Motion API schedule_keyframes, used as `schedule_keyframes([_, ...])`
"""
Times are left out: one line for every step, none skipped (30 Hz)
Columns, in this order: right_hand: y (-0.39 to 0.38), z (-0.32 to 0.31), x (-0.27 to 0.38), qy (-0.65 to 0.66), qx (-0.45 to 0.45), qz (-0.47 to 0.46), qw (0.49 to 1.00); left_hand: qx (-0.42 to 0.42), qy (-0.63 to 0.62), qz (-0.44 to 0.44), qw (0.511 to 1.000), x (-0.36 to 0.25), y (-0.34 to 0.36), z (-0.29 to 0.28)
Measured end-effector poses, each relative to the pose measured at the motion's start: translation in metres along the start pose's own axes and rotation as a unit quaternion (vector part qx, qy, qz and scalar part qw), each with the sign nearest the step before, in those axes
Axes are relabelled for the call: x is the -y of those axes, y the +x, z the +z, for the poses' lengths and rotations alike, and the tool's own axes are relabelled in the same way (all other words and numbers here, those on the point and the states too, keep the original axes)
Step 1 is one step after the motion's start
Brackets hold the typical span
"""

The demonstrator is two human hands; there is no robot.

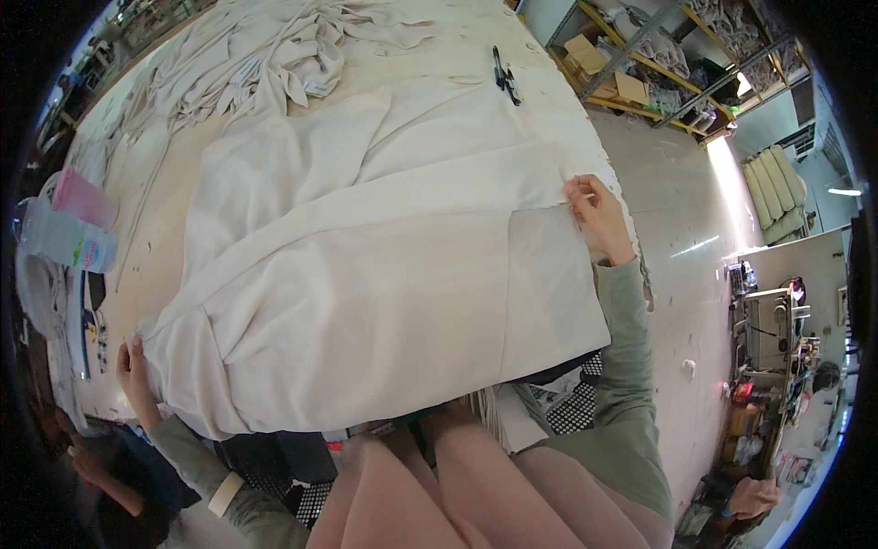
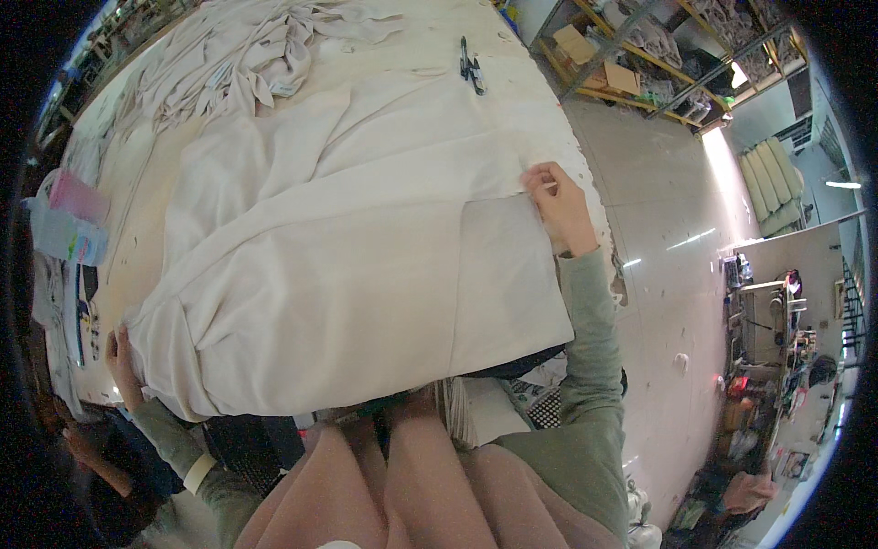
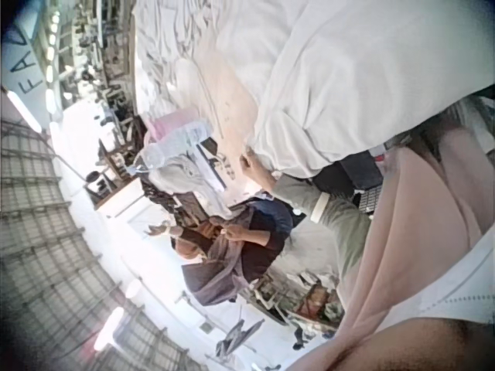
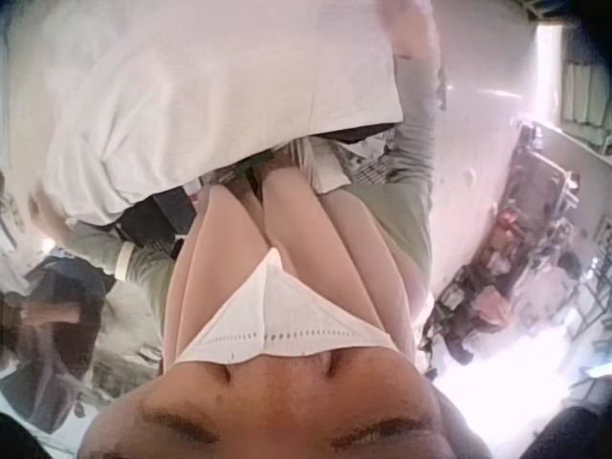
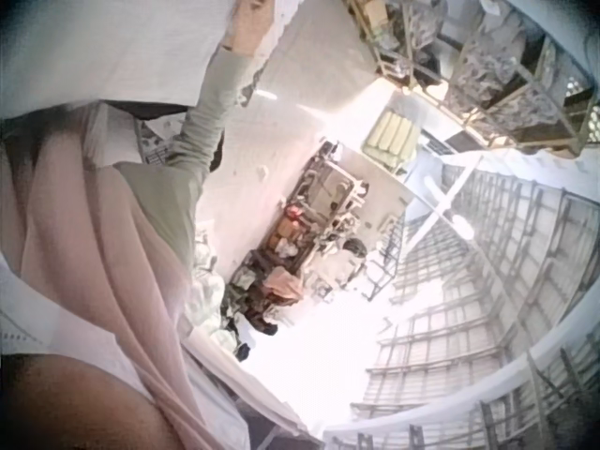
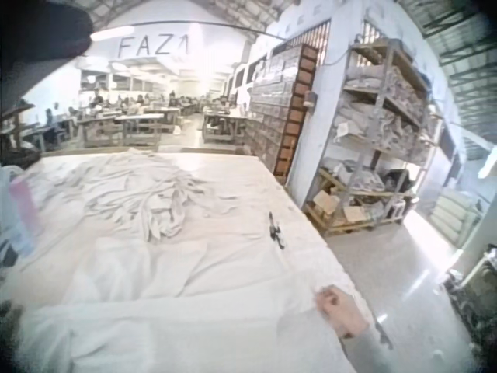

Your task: The person measures and marks a white garment on a worktable using a measuring tape and a black marker. They repeatedly fold and unfold the fabric, measure different sections, and make marks along the edges. The garment is handled one at a time, and the person adjusts the fabric frequently to align measurements.

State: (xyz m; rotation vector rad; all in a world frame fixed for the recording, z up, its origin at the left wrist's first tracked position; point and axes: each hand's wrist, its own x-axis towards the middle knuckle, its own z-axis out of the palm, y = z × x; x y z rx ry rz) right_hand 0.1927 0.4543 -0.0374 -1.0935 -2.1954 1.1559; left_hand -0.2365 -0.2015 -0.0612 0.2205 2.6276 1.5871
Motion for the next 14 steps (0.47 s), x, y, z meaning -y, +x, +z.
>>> schedule_keyframes([-0.009,0.004,0.002,-0.05,-0.02,-0.073,0.996,-0.039,-0.022,0.0,0.999,-0.002,-0.001,0.003])
schedule_keyframes([-0.013,0.004,0.005,-0.088,-0.024,-0.152,0.984,-0.075,-0.05,0.003,0.996,-0.005,-0.003,0.008])
schedule_keyframes([-0.017,0.005,0.008,-0.125,-0.042,-0.155,0.979,-0.135,-0.086,-0.031,0.987,-0.01,-0.005,0.013])
schedule_keyframes([-0.017,0.002,0.012,-0.149,-0.044,-0.163,0.974,-0.089,-0.135,0.039,0.986,-0.016,-0.013,0.013])
schedule_keyframes([-0.018,-0.001,0.015,-0.167,-0.052,-0.163,0.971,-0.066,-0.189,0.074,0.977,-0.023,-0.027,0.01])
schedule_keyframes([-0.02,-0.01,0.018,-0.077,-0.066,-0.109,0.989,-0.014,-0.246,0.137,0.96,-0.031,-0.035,0.007])
schedule_keyframes([-0.021,-0.027,0.024,0.02,-0.083,-0.045,0.995,-0.078,-0.293,0.063,0.951,-0.037,-0.039,0.004])
schedule_keyframes([-0.023,-0.042,0.029,0.115,-0.094,0.012,0.989,-0.114,-0.341,0.016,0.933,-0.042,-0.047,-0.003])
schedule_keyframes([-0.025,-0.054,0.032,0.139,-0.13,-0.018,0.982,-0.147,-0.391,-0.03,0.908,-0.046,-0.051,-0.009])
schedule_keyframes([-0.027,-0.063,0.034,0.152,-0.166,-0.056,0.973,-0.176,-0.328,-0.002,0.928,-0.048,-0.049,-0.014])
schedule_keyframes([-0.03,-0.072,0.037,0.145,-0.161,-0.089,0.972,-0.203,-0.268,0.027,0.941,-0.049,-0.047,-0.019])
schedule_keyframes([-0.031,-0.081,0.039,0.13,-0.161,-0.125,0.97,-0.246,-0.215,0.038,0.944,-0.049,-0.046,-0.024])
schedule_keyframes([-0.032,-0.085,0.039,0.113,-0.16,-0.163,0.967,-0.145,-0.246,0.022,0.958,-0.055,-0.042,-0.038])
schedule_keyframes([-0.032,-0.086,0.037,0.101,-0.131,-0.194,0.967,-0.148,-0.247,0.023,0.957,-0.054,-0.044,-0.04])
